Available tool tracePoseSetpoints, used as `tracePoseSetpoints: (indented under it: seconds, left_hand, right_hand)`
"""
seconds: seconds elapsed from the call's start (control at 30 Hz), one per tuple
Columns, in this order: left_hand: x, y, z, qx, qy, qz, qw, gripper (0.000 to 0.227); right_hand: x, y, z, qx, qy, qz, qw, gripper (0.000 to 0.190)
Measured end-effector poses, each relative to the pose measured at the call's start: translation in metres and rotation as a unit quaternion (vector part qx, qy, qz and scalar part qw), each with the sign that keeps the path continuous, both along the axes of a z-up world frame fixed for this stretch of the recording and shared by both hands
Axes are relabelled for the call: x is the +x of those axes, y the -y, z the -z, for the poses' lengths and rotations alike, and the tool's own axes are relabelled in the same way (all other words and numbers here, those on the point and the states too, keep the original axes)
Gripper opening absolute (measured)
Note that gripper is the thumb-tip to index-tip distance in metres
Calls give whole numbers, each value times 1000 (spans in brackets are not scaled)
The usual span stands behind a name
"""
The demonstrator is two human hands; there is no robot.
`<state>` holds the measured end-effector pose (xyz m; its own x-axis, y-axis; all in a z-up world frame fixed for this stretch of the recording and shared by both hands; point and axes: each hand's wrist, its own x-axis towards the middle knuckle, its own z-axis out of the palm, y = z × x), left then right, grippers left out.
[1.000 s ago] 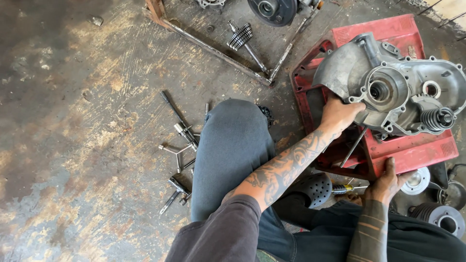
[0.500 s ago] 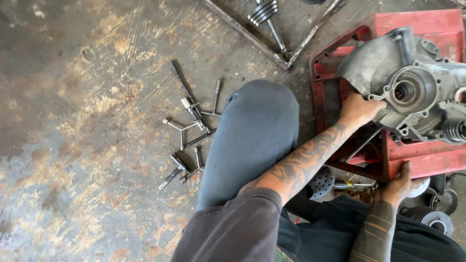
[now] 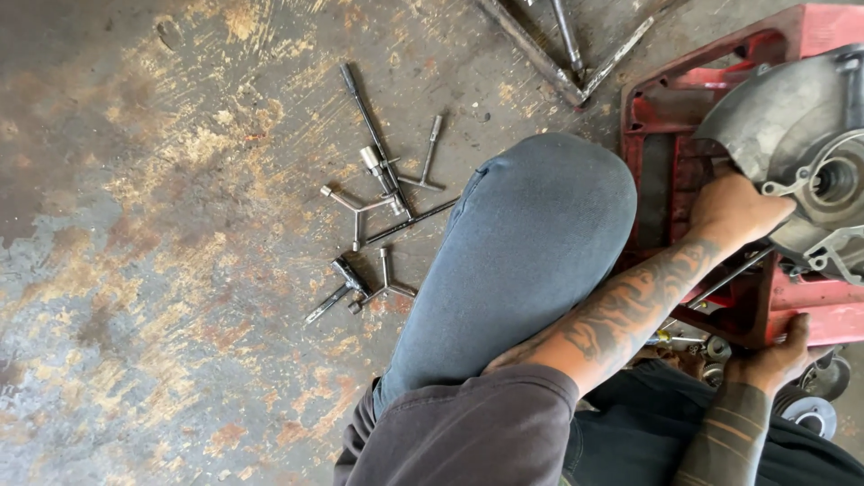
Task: The person sits on the floor and assembles parts of a disassembled engine. They handle a large engine casing, insert a gear into a shaft, and fit the assembly into the casing. The person also picks up and examines other components like a clutch plate and a spring.
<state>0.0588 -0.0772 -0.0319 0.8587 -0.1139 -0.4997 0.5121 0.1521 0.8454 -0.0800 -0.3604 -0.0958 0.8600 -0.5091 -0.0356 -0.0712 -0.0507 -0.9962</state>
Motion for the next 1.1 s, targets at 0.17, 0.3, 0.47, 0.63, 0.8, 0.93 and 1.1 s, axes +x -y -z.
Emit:
tracePoseSetpoints:
  seconds: [0.17,0.3,0.47,0.63,0.8,0.93,1.1]
  left_hand:
    - [-2,-15,-5,7,6,26,1000,81]
    - [-13,-29,-6,17,47,61,997,89]
    - [-15,-119,-31,17,110,143,983,76]
    - [5,-188,39,127,235,124,956,49]
    - [-10,-226,80,448,96,124,880,67]
    - [-26,-218,99,411,-10,222,884,109]
    - [-33,-194,133,522,127,289,793,156]
  right_hand:
    - [2,-35,-21,11,-40,31,999,58]
    - [6,-8,-3,-7,-17,65,998,59]
    - [-10,3,21,-147,23,117,982,69]
    - [-10,-45,-10,-82,131,79,985,64]
    - [1,-72,-40,85,112,151,979,61]
    - [-6,-75,-35,34,92,138,986,64]
    - [-12,-85,-34,-69,82,105,989,72]
